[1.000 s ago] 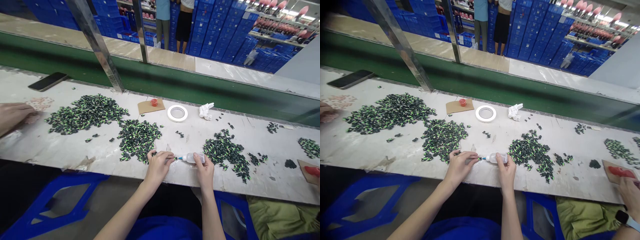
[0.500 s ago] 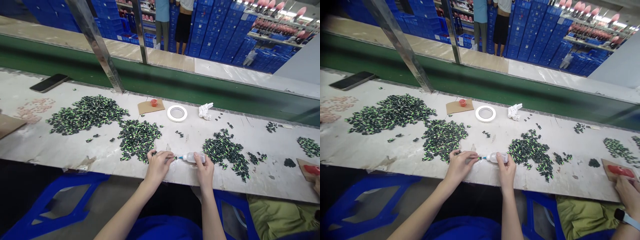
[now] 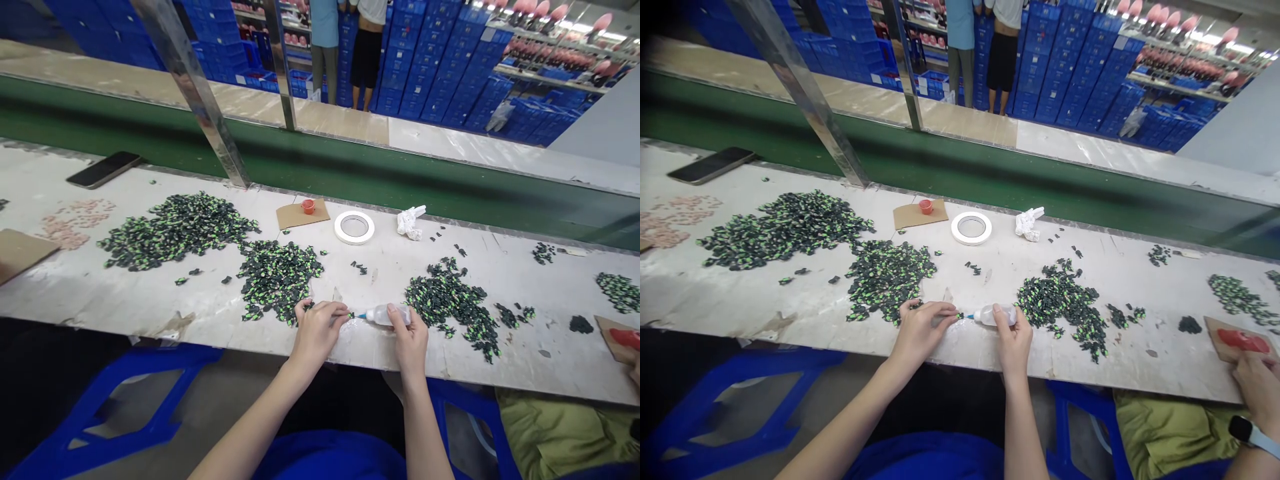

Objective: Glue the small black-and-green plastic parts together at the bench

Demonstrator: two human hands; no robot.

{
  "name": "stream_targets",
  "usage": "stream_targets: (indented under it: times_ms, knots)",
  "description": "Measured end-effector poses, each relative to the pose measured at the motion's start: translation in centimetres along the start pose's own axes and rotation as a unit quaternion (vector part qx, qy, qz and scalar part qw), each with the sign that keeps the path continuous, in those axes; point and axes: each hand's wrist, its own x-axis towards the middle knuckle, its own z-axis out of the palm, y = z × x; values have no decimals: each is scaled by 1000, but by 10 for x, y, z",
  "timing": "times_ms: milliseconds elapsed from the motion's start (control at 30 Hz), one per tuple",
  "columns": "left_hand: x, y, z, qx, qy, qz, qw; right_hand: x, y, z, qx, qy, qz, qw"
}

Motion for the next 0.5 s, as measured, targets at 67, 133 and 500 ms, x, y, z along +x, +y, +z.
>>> stream_targets:
  times_ms: [67, 133, 500]
  knots:
    - [0, 1, 0, 5, -4, -2, 1000, 1, 4, -2, 29, 7, 10, 999]
    - [1, 3, -2, 9, -14, -6, 1000, 3, 7, -4, 64, 27, 13, 997]
    - [59, 4, -26, 105, -95, 83, 987, 17, 5, 9, 45, 26, -45, 998]
